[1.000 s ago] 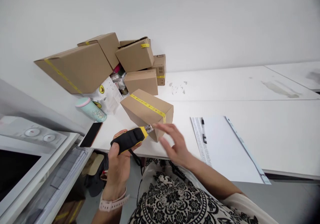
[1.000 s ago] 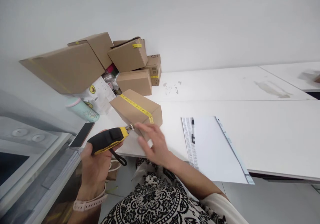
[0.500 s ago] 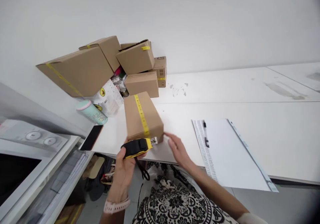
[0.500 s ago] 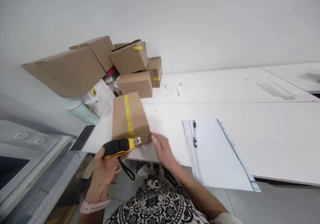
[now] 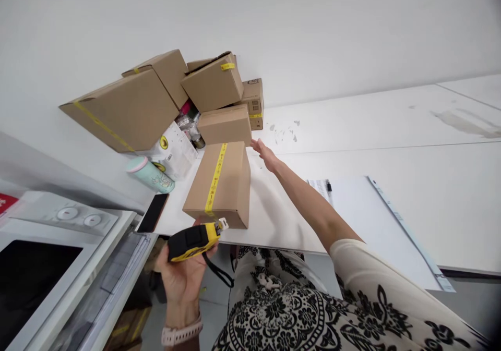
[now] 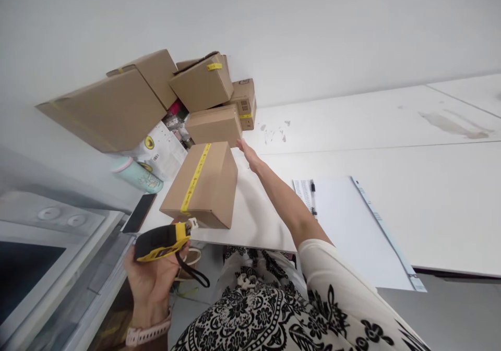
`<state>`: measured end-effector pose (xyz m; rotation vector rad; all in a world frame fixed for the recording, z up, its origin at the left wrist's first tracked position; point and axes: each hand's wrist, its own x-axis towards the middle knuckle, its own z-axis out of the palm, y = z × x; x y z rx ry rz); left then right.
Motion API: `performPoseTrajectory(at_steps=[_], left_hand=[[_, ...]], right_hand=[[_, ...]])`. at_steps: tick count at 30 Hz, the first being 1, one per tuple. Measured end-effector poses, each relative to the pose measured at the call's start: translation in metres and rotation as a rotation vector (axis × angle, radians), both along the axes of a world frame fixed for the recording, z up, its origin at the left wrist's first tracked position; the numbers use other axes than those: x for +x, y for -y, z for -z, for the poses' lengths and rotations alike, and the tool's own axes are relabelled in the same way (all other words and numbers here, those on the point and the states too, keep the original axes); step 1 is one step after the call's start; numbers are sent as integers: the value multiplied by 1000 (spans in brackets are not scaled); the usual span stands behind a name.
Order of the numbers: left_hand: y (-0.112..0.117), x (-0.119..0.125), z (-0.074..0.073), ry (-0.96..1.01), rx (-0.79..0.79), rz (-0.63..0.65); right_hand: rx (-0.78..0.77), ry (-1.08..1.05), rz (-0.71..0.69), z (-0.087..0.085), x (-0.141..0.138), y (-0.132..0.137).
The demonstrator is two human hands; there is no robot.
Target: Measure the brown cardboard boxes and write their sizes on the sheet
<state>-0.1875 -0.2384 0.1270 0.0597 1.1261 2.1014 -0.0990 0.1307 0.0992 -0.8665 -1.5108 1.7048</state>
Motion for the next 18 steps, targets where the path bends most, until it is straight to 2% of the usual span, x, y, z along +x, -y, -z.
performPoseTrajectory(at_steps=[2, 4, 8, 11, 14, 18], left_hand=[[-13, -5, 0, -9, 36, 16], [-25, -17, -1, -16, 66, 25], [-50, -52, -7, -48, 106, 32], [-75, -74, -8, -90, 107, 29], [-101, -85, 5, -125, 139, 69], [-124, -95, 34, -171, 190, 63]], right_hand=[[-12, -5, -77, 4, -6, 9], [61, -24, -30, 16, 5, 29], [164, -44, 345, 46, 65, 89], [229, -35, 460, 59, 109, 132], [285, -9, 428, 63, 135, 153], [321, 45, 333, 70, 144, 141]])
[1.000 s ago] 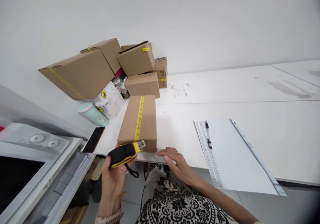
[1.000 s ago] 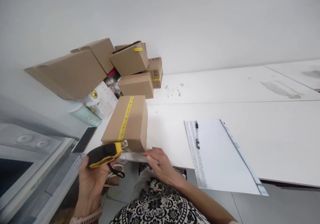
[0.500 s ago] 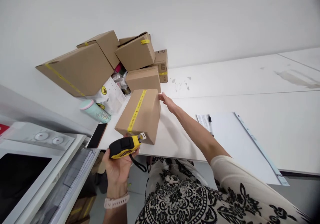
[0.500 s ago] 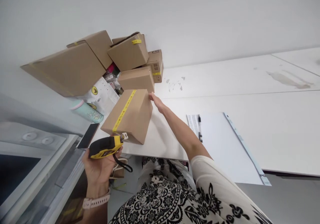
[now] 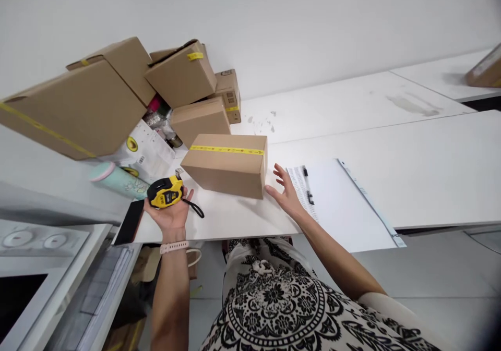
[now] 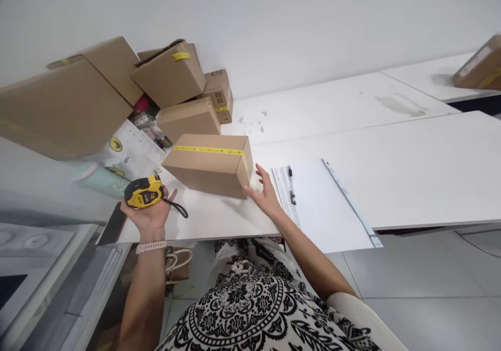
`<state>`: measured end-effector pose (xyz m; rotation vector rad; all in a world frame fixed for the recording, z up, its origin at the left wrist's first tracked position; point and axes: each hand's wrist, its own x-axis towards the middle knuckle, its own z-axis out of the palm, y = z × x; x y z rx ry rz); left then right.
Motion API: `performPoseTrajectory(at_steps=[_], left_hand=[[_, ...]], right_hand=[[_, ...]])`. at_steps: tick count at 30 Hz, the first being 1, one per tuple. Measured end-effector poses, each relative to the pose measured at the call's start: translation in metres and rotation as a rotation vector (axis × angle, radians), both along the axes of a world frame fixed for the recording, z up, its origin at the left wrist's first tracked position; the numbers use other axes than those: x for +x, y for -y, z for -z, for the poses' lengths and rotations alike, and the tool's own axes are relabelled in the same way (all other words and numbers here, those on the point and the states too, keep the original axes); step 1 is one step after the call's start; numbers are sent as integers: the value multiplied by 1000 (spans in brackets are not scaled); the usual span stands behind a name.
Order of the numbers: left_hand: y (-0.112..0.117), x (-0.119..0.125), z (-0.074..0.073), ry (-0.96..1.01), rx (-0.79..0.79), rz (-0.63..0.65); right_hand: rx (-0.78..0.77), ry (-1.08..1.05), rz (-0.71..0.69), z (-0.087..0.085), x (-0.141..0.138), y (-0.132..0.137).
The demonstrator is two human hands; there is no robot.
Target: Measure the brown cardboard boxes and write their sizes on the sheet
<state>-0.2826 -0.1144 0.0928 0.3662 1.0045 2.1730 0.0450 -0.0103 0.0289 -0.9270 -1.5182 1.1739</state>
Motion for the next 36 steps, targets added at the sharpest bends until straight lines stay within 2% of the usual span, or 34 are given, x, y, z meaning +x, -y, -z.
performPoseTrajectory(at_steps=[3, 5, 10, 14, 17, 22, 25, 28, 32, 34, 36], left_hand=[[-12, -15, 17, -1, 31, -5], [-22, -27, 22, 13, 78, 19], [-58, -45, 21, 108, 190, 79], [-73, -36, 12, 147, 133, 136], [-67, -22, -8, 132, 86, 141], [-44, -7, -70, -15, 194, 53], [-37, 1, -93, -137, 137, 41], [-37, 12, -93, -172, 22, -9], [-41, 22, -78, -181, -97, -42], [-45, 24, -72, -247, -102, -76], [-49, 25, -68, -361, -57, -128]], right_hand=[[-12, 59, -68, 10, 3, -19], [-48, 79, -82, 17, 5, -30], [-158, 45, -111, 26, -3, -49], [-162, -4, -123, 16, -18, -52], [-150, 8, -84, -12, -15, -49], [-125, 118, -81, -71, 6, -49], [-154, 161, -81, -88, 5, -59], [-201, 227, -117, -82, -5, -69], [-294, 157, -204, -53, -16, -73], [-325, 90, -206, -41, -15, -71], [-333, 36, -131, -33, -6, -69]])
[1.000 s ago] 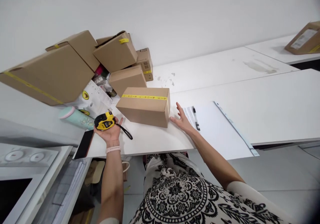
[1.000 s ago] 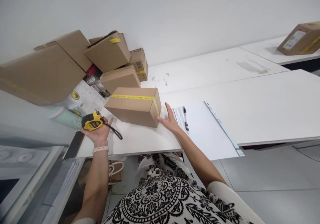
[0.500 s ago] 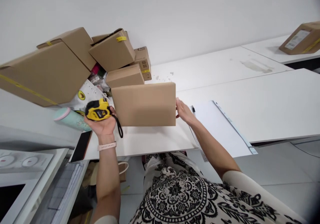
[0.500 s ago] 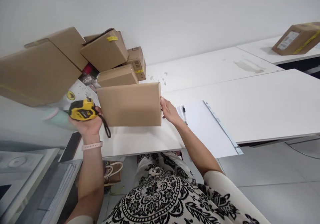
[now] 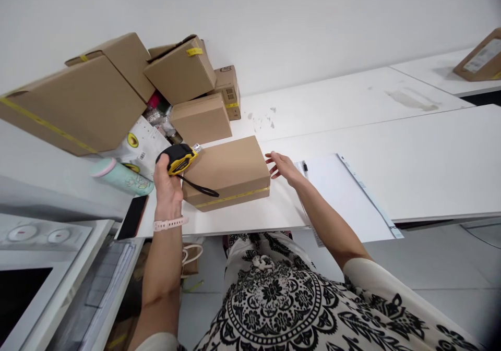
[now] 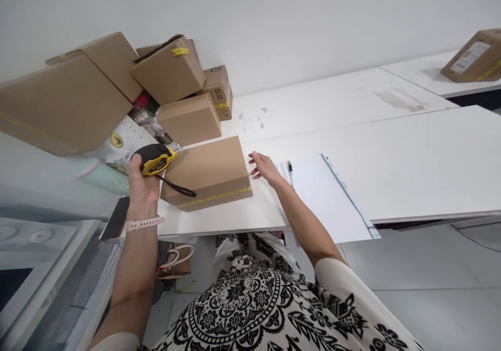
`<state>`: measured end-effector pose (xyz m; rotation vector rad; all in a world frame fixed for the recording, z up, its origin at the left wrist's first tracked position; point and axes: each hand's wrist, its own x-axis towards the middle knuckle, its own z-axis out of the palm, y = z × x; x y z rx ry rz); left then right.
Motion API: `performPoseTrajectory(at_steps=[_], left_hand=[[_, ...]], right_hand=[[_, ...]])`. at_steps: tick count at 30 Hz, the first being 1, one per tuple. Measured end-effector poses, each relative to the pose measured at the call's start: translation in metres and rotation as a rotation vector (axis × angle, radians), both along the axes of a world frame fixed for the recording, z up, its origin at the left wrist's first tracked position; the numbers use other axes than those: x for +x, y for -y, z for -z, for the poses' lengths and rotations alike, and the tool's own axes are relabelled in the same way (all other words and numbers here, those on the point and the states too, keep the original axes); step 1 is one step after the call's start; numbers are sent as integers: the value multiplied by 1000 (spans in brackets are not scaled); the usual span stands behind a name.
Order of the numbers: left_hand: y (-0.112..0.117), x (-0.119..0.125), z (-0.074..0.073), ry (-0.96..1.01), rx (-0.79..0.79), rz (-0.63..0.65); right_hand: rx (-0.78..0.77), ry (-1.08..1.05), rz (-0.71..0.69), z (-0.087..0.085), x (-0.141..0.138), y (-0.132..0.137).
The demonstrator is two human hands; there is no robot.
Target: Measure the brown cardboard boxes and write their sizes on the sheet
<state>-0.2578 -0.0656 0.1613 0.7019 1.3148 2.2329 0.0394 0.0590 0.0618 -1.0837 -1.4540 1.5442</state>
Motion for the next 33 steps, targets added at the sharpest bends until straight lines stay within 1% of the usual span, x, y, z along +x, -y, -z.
performPoseTrajectory(at_steps=[2, 4, 7, 9, 10, 12, 13, 15, 16, 18, 19, 20, 21, 22, 23, 24, 25, 26, 27, 29, 31, 33], left_hand=[[-4, 2, 3, -151, 51, -16], [-6, 7, 6, -282, 64, 40], [-6, 13, 13, -399, -23, 165], [-5, 14, 16, -465, -114, 204], [-4, 12, 18, -492, -159, 220], [-3, 9, 18, -526, -234, 250], [-2, 8, 18, -560, -264, 246], [3, 14, 17, -713, -266, 169], [7, 21, 17, -823, -231, 108], [18, 48, 20, -1001, -104, -5], [24, 67, 24, -1019, -51, -24], [29, 89, 29, -985, -5, -18], [33, 112, 37, -890, -24, 37], [35, 134, 46, -775, -100, 166], [34, 156, 58, -705, -141, 342], [30, 176, 71, -719, -136, 513], [23, 193, 84, -821, -123, 671], [14, 207, 98, -961, -106, 770], [4, 218, 111, -1109, -100, 824], [-17, 235, 134, -1379, -137, 867], [-36, 245, 149, -1584, -197, 883], [-47, 252, 157, -1717, -238, 900]], right_hand=[[7, -17, 140, 7, 18, -2], [22, -23, 284, 14, 45, -6], [40, 22, 487, 31, 95, -13], [46, 123, 588, 43, 127, -14], [59, 195, 612, 48, 140, -14], [109, 382, 590, 56, 156, -10], [138, 488, 555, 57, 158, -8], [179, 698, 462, 56, 150, -4], [196, 779, 413, 53, 142, -4], [251, 895, 291, 47, 123, -5], [285, 919, 221, 45, 115, -7], [310, 915, 159, 43, 109, -9], [320, 877, 97, 41, 106, -13], [303, 800, 45, 40, 107, -17], [260, 686, 9, 39, 110, -21], [201, 540, -9, 38, 116, -24], [131, 373, -16, 37, 125, -27], [63, 202, -14, 35, 134, -29], [12, 44, -7, 34, 143, -30], [-30, -183, 12, 31, 159, -29], [-14, -272, 39, 30, 169, -24], [24, -253, 85, 34, 170, -20]])
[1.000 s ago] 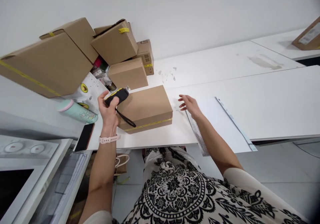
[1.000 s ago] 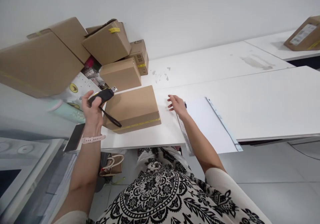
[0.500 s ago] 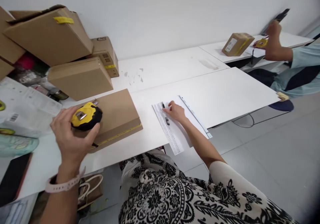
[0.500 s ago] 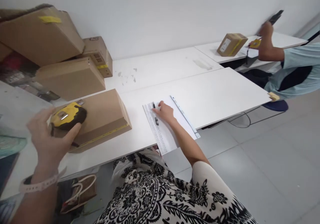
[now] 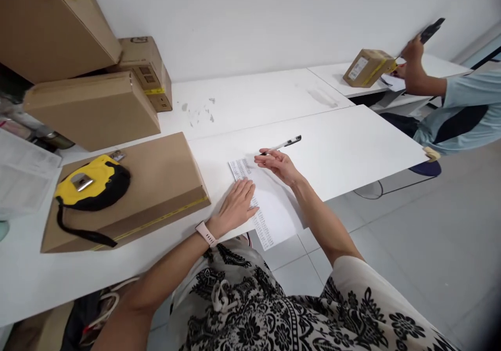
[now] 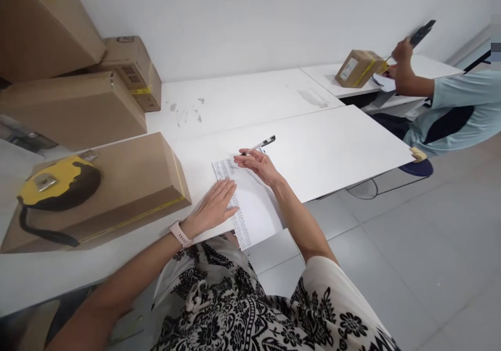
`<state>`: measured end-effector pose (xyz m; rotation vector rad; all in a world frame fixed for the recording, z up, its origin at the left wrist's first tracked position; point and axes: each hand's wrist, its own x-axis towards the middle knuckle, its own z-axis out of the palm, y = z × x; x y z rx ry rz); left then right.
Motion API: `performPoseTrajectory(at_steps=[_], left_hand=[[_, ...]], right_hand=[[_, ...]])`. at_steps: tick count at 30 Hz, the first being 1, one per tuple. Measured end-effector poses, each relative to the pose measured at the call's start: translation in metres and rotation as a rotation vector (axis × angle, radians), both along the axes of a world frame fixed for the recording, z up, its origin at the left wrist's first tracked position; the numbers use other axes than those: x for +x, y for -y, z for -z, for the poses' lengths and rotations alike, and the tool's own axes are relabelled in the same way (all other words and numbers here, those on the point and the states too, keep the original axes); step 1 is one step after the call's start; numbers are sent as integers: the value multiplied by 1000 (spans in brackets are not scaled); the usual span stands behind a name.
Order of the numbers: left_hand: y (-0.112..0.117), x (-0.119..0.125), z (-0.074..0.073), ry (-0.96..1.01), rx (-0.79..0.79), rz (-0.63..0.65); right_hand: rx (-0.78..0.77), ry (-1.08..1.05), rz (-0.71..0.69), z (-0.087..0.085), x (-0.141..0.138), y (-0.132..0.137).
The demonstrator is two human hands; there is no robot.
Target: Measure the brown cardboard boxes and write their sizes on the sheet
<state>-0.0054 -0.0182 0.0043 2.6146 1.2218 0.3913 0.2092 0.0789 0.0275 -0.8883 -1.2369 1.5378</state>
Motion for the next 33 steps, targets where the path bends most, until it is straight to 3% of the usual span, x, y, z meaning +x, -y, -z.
performPoseTrajectory(at_steps=[5, 10, 16, 23, 33], left_hand=[[-9, 5, 7, -76, 68, 32], [-10, 6, 8, -87, 81, 0], [-11, 12, 2, -90, 34, -23], [-11, 12, 5, -72, 86, -49], [-11, 12, 5, -62, 104, -31]], right_hand=[[26, 241, 77, 17, -18, 3], [3, 158, -37, 24, -32, -3], [89, 353, 134, 32, -27, -3], [157, 355, 113, 42, -28, 0], [214, 570, 146, 31, -29, 4]])
